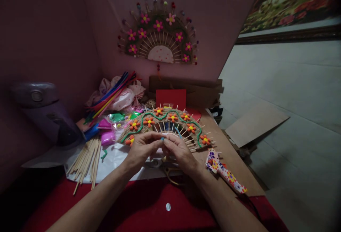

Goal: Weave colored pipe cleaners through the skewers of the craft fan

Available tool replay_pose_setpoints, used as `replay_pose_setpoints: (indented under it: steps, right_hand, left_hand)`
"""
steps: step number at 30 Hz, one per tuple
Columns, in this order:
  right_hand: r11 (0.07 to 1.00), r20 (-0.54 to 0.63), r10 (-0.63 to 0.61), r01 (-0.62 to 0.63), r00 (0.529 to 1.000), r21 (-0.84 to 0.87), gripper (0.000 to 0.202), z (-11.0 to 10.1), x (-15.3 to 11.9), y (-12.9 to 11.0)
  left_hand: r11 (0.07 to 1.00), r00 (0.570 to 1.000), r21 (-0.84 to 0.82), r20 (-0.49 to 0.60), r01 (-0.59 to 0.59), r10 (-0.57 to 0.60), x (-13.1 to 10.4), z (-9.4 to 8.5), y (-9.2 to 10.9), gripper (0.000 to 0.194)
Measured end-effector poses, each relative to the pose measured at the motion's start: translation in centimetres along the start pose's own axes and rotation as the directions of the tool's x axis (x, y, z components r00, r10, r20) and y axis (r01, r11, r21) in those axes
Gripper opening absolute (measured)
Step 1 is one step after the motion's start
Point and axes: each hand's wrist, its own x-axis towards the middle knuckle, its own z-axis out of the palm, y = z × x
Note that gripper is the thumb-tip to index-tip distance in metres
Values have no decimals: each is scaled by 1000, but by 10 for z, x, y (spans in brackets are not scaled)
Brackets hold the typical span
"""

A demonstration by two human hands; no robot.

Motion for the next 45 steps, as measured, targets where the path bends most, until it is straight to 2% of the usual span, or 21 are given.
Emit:
replay_pose_setpoints:
  steps: [2, 4, 6, 8, 12, 17, 21, 24, 34, 45]
  right_hand:
    - [997, -17, -39, 38, 999, -65, 33, 1, -1, -1]
    - [979, -87, -119, 103, 989, -176, 32, 1, -2, -3]
    - [943, -168, -224, 170, 960, -286, 23, 0, -4, -4]
    - [895, -194, -328, 239, 925, -376, 14, -1, -6, -4]
    - [824, -172, -443, 324, 880, -466, 8, -2, -8, -3]
    - [769, -82, -514, 416, 854, -485, 19, -2, -9, -2]
    - [725, 11, -534, 464, 845, -509, 26, -5, -10, 0]
    - [705, 36, -526, 459, 850, -541, 24, -6, -10, 1]
    - [675, 48, -537, 463, 842, -574, 14, -7, -9, 0]
    - [576, 57, -589, 468, 806, -670, 16, -3, -11, -1]
  left_hand:
    - [998, 998, -56, 43, 37, -35, 0, -1, -2, 25]
    - [991, 993, -106, 90, 87, -77, 0, -3, -3, 24]
    - [978, 984, -147, 125, 146, -128, 0, -4, -2, 25]
    - [966, 976, -176, 144, 190, -166, 0, -6, 0, 25]
    - [961, 967, -155, 147, 229, -207, 1, -10, 5, 26]
    - [954, 944, -121, 220, 274, -244, 1, -15, 3, 28]
    - [919, 903, -121, 268, 376, -334, 2, -19, 2, 31]
    - [892, 882, -146, 280, 429, -378, 2, -20, 3, 29]
    - [879, 879, -180, 281, 442, -385, 1, -19, 3, 26]
    - [869, 873, -183, 269, 460, -406, 2, -20, 0, 25]
